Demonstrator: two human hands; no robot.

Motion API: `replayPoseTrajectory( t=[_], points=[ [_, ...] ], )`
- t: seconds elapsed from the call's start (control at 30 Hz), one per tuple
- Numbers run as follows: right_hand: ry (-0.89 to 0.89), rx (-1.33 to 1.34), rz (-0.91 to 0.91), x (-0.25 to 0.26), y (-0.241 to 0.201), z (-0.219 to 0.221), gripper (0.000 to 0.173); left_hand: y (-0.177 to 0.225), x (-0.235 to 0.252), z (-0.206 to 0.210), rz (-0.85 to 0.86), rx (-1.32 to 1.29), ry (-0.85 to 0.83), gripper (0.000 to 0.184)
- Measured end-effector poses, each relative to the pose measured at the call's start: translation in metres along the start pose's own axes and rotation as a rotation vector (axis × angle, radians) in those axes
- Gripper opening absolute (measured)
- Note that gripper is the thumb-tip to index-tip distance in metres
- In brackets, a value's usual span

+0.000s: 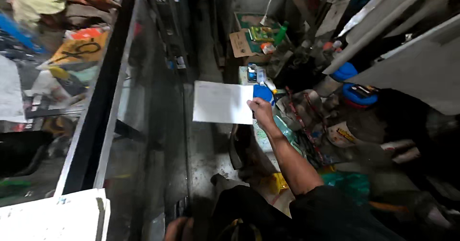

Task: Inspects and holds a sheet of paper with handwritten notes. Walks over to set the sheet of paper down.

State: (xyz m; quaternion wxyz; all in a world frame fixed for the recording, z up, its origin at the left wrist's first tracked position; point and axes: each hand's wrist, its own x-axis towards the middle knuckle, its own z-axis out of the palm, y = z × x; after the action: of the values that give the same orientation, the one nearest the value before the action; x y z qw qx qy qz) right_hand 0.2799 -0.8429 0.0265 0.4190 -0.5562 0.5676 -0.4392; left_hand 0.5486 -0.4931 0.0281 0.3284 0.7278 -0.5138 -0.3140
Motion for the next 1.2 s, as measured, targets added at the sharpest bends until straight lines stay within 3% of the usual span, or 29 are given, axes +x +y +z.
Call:
replayPoseTrajectory(
  t=[0.13, 0.23, 0.43, 0.57, 0.7, 0.8, 0.87, 1.0, 1.2],
  points=[
    [0.18, 0.077, 0.233, 0.016, 0.06, -0.04, 0.026, -0.049, 0.002, 0.029, -0.222, -0.052, -0.147, 0.029],
    [0.379, 0.163, 0.347, 0.029, 0.097, -0.061, 0.023, -0.062, 0.001, 0.041, -0.291, -0.024, -0.27, 0.035],
    [0.564, 0.257, 0.453, 0.023, 0.139, -0.085, 0.031, -0.057, 0.006, 0.053, -0.209, -0.088, -0.453, 0.037],
    [0.587, 0.22, 0.455, 0.026, 0.142, -0.09, 0.03, -0.063, 0.009, 0.051, -0.267, -0.118, -0.534, 0.041],
    [0.384, 0.259, 0.354, 0.025, 0.112, -0.086, 0.028, -0.075, 0.008, 0.059, -0.444, -0.222, -0.508, 0.043],
    [0.157, 0.341, 0.195, 0.03, 0.066, -0.056, 0.017, -0.111, 0.005, 0.074, -0.404, -0.185, -0.5, 0.054],
    [-0.032, 0.328, 0.036, 0.027, 0.025, -0.027, 0.006, -0.121, 0.004, 0.08, -0.291, -0.094, -0.49, 0.058],
    [-0.355, 0.322, -0.321, 0.007, -0.06, 0.045, 0.014, -0.108, 0.004, 0.072, -0.38, -0.217, -0.561, 0.054],
    [-0.838, 0.381, -0.511, -0.06, -0.166, 0.151, 0.014, -0.135, -0.038, 0.091, -0.338, -0.408, -0.372, 0.052]
  ],
)
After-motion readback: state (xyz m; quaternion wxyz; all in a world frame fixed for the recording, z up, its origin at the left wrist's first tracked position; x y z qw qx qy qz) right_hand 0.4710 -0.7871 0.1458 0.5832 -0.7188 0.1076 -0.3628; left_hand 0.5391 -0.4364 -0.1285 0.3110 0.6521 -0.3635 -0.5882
